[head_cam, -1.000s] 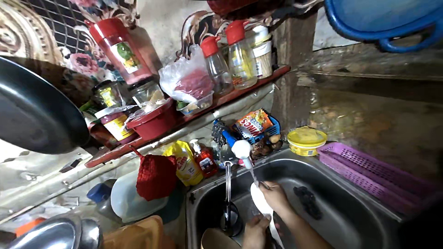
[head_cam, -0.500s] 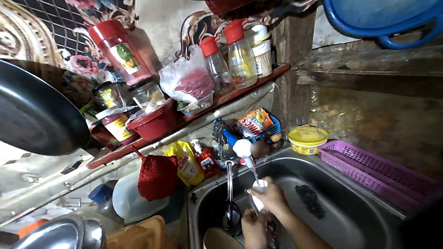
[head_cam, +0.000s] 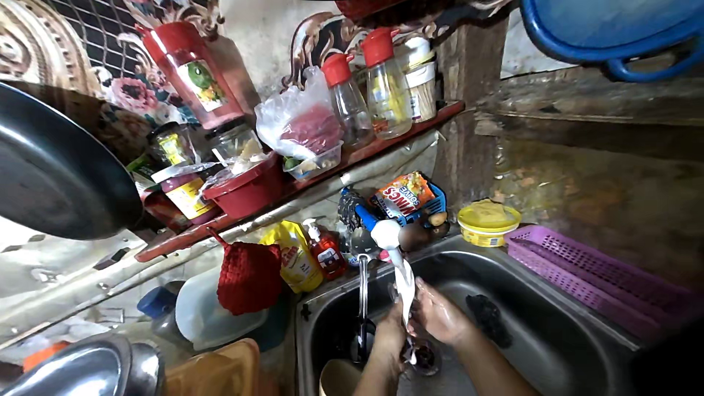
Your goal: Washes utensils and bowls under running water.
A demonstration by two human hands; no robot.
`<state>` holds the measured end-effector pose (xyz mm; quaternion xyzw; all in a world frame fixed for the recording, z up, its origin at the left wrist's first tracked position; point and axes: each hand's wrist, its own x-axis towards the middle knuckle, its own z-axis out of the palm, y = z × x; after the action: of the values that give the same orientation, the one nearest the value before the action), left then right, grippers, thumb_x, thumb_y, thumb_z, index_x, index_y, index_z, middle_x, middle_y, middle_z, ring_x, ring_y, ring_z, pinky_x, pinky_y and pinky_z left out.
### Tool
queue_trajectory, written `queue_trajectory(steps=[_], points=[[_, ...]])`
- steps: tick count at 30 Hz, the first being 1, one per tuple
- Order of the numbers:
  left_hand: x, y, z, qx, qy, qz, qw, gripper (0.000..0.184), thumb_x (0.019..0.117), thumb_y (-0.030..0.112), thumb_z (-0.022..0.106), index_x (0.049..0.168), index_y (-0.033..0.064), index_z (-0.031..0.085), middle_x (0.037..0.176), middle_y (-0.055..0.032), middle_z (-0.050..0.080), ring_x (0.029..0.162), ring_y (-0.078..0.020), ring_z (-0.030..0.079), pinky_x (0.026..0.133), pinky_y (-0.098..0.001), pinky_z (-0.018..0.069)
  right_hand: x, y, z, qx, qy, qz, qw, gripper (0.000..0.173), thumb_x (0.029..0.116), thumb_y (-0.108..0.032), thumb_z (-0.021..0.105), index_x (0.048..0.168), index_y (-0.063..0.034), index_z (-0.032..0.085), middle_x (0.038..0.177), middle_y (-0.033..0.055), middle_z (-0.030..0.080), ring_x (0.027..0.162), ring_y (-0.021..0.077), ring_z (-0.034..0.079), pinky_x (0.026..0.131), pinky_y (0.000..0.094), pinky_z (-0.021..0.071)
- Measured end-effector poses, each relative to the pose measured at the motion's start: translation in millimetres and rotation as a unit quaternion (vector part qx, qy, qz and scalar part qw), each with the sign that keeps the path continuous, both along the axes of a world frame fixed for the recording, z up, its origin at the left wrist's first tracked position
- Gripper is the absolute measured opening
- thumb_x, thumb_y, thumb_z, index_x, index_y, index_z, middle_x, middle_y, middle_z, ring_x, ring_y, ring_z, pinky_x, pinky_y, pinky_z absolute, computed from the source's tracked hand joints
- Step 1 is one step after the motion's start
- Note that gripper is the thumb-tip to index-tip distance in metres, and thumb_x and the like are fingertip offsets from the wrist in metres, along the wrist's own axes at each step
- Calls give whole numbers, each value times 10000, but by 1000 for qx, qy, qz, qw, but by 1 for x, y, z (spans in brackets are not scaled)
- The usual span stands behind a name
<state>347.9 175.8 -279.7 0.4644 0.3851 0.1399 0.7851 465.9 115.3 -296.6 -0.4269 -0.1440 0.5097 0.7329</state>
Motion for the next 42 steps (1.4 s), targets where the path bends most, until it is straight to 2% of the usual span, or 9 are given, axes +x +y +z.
queue_trajectory(steps=[6, 11, 19, 21, 24, 28, 33, 37, 42], points=[[-9, 4, 1, -29, 35, -73, 996, 387, 1134, 293, 316, 1192, 32, 596, 811, -68, 647, 595, -137, 610, 541, -265, 530, 9, 1, -9, -74, -37, -36, 996, 247, 1041, -187, 593, 1231, -30, 596, 935, 116, 697, 747, 179, 677, 620, 322, 567], [-10, -8, -10, 12, 22, 45, 999, 397, 1126, 296, 384, 1329, -13, 529, 1003, -145, 658, 785, -218, 671, 690, -361, 585, 6, 8, -9, -173, -238, -83, 952, 159, 962, -116, 700, 1074, -3, 683, 991, 122, 693, 910, 192, 659, 842, 399, 544], [-10, -13, -17, 190, 34, 57, 980, 206, 1005, 126, 660, 1119, -42, 631, 862, -129, 689, 669, -164, 669, 604, -299, 577, -3, 8, 1, -188, -313, -146, 920, 333, 1055, -277, 597, 895, -15, 727, 795, 60, 646, 742, 121, 580, 731, 354, 484], [-13, -11, -17, 229, 35, 23, 973, 184, 1012, 136, 647, 1097, -27, 658, 841, -106, 690, 659, -144, 654, 596, -290, 561, 2, 5, -2, -163, -320, -129, 924, 233, 973, -235, 709, 1052, -16, 707, 937, 90, 692, 863, 147, 648, 811, 363, 538], [-14, -11, -19, 247, 28, 10, 969, 180, 1025, 155, 627, 1050, -19, 664, 775, -81, 659, 605, -127, 617, 562, -283, 541, 5, 4, -3, -141, -335, -77, 928, 577, 836, -221, 843, 1311, -6, 596, 1187, 153, 677, 1085, 206, 669, 966, 397, 559], [-13, -15, -17, 202, 30, -6, 979, 236, 1053, 201, 592, 1040, -25, 660, 760, -81, 647, 585, -128, 609, 535, -273, 534, 0, 7, 1, -118, -299, -164, 933, 160, 965, -156, 711, 1043, -17, 723, 961, 85, 710, 894, 126, 659, 839, 332, 543], [-14, -21, -24, 208, 51, -84, 973, 183, 1041, 142, 590, 1092, -26, 641, 878, -89, 727, 661, -125, 671, 597, -273, 562, 5, 10, 2, -80, -248, -271, 927, 209, 1042, -154, 602, 944, -4, 711, 833, 60, 677, 783, 101, 639, 770, 303, 543], [-4, -20, -20, 195, 39, -6, 980, 248, 1081, 173, 524, 1113, -48, 631, 860, -108, 729, 650, -151, 690, 580, -287, 582, 1, 6, 2, -76, -236, -174, 953, 210, 1040, -153, 596, 1131, 11, 690, 993, 98, 719, 899, 124, 690, 837, 313, 580], [6, 1, 2, 243, 97, 75, 962, 350, 1092, 269, 512, 1011, -38, 661, 731, -102, 669, 577, -159, 646, 542, -319, 565, -8, 5, 1, -100, -266, -27, 958, 127, 1007, -110, 615, 1066, -18, 680, 909, 58, 689, 784, 112, 659, 720, 297, 561]])
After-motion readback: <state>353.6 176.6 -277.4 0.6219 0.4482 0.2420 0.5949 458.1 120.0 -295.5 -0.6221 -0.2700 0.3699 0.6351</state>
